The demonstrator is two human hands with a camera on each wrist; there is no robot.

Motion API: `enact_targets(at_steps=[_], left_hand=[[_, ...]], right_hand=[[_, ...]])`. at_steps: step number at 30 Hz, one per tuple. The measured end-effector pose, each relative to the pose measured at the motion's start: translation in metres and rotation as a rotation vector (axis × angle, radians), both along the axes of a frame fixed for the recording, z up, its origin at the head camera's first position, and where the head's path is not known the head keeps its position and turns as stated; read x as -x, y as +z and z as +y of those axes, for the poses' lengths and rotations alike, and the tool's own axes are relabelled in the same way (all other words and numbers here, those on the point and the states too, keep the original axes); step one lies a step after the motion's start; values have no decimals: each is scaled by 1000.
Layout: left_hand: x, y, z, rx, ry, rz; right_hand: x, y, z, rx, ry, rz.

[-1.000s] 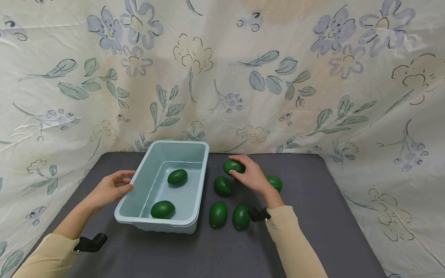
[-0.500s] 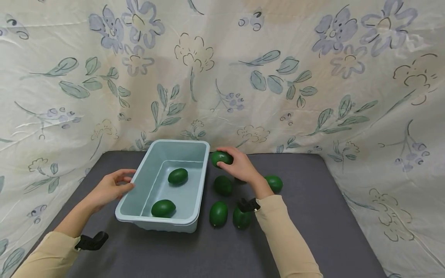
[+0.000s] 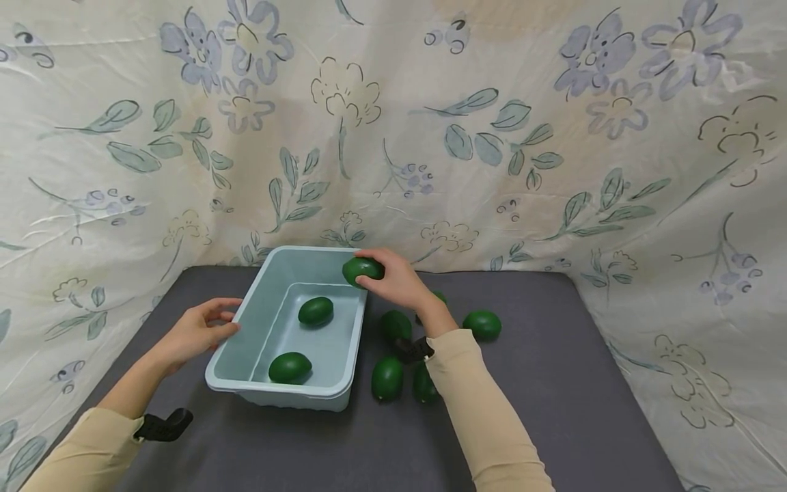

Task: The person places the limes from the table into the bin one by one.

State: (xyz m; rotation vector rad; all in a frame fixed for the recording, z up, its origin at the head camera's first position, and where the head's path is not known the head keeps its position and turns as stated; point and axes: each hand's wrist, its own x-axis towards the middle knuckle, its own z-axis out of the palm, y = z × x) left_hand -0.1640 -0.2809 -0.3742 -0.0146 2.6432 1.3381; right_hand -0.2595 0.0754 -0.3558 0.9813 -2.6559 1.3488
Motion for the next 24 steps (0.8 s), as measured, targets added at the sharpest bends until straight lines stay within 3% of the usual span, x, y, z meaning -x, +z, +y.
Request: enact_targets(at_steps=[18,24], left_hand=[[2,-2,0,-22,7,-13],[2,-2,-1,-16,10,-13]], right_hand=[[4,3,-49,-20,53,9],[0,6,-65,5,115,0]])
